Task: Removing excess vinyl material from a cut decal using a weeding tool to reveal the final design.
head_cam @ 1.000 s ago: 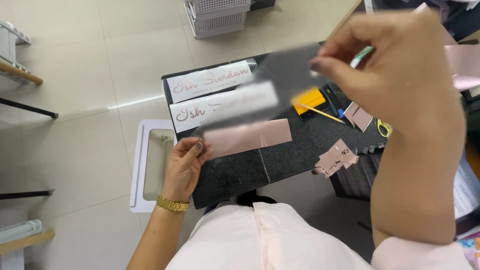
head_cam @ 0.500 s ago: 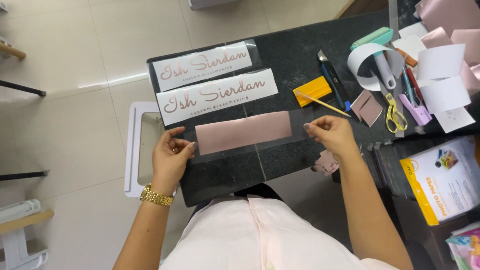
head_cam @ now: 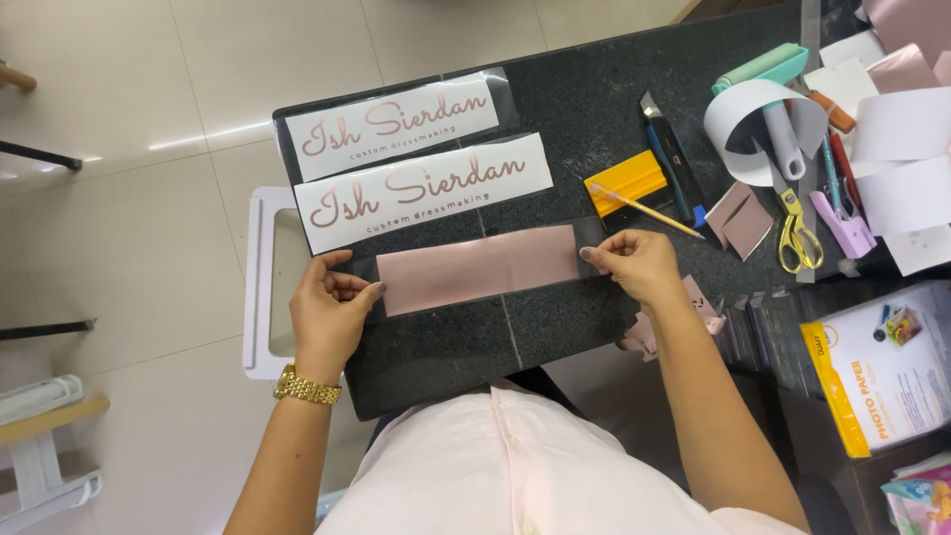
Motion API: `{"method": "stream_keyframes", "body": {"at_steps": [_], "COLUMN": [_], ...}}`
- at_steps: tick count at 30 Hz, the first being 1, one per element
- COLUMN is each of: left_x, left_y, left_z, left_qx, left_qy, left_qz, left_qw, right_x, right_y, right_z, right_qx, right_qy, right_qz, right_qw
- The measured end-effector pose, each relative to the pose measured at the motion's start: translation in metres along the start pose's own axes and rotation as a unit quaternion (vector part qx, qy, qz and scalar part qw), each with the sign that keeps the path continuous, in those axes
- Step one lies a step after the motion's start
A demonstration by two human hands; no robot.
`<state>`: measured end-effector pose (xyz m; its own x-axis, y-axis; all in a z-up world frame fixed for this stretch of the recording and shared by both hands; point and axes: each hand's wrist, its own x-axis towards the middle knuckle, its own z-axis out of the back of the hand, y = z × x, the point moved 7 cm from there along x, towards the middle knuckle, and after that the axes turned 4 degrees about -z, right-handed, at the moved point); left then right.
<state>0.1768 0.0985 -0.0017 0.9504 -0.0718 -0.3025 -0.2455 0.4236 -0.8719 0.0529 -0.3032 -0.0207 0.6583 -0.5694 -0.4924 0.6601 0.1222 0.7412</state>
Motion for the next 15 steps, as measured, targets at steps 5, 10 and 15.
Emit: {"method": "stream_keyframes", "body": {"at_steps": [5,10,15], "left_x": [0.004,0.006,0.007], "left_y": [0.004,0.007,0.006], "left_z": [-0.003,-0.006,-0.007], "left_qx": [0.006,0.01,0.033], "left_qy": [-0.001,0.0,-0.002], "left_qz": [0.008,0.001,-0.014], "left_qw": [1.0,1.0,0.999], "right_x": [0.008,0.007,0.002], "right_y": [-0.01,-0.006,0.003], "right_z": [-0.001,-0.002,-0.004], "right_qx": [-0.006,-0.028,-0.064], "right_qy": [-0.005,-0.011,-0.021], "right_qz": [0.0,0.002,0.007], "right_qw": [1.0,1.0,0.998]}}
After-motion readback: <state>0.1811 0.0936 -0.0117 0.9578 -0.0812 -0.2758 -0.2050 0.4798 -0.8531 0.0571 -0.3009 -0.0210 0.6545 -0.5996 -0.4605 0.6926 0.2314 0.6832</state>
